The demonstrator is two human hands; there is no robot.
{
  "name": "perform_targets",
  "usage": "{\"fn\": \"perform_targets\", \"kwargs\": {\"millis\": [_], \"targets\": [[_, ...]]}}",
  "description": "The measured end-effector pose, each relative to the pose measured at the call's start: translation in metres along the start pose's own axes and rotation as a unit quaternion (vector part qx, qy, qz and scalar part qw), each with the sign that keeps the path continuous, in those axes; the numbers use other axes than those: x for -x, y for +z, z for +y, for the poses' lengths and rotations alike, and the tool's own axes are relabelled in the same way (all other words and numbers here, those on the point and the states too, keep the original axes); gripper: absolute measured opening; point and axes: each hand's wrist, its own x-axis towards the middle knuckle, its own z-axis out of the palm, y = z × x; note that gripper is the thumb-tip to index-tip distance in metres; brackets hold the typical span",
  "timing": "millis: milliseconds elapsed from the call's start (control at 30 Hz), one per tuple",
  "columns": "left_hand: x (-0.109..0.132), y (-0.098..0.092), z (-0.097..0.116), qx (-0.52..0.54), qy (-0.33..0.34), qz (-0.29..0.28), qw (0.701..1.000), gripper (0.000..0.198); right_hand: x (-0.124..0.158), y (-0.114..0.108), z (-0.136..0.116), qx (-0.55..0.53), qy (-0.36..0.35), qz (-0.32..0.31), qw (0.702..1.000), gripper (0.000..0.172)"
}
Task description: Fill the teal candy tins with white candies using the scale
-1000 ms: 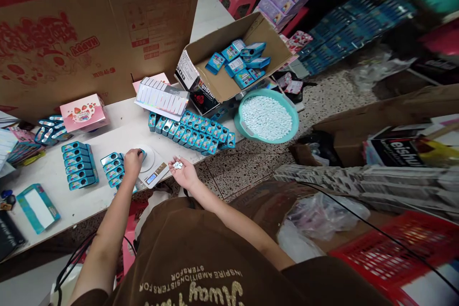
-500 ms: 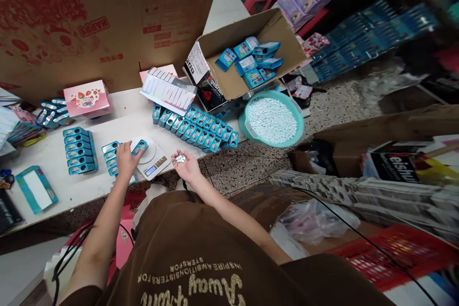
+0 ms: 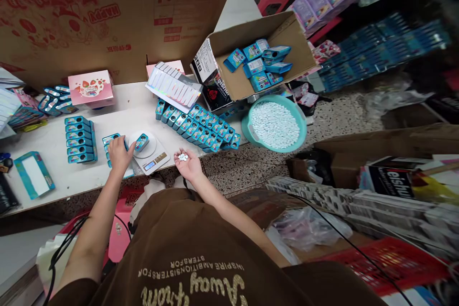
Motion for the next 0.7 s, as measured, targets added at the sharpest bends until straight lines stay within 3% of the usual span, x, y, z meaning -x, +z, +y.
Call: {"fn": "perform_targets", "kwargs": {"millis": [433, 700], "targets": [[-0.001, 0.009, 0.005, 0.011, 0.027, -0.009, 1.000, 0.054, 0.006, -0.004, -0.002, -0.006, -0.013, -0.003, 1.000, 0.022], [0.012, 0.008, 0.004, 0.049, 0.026, 0.030, 0.998, 0.050, 0.009, -0.007, -0.004, -0.001, -0.022, 0.003, 1.000, 0.024]]}}
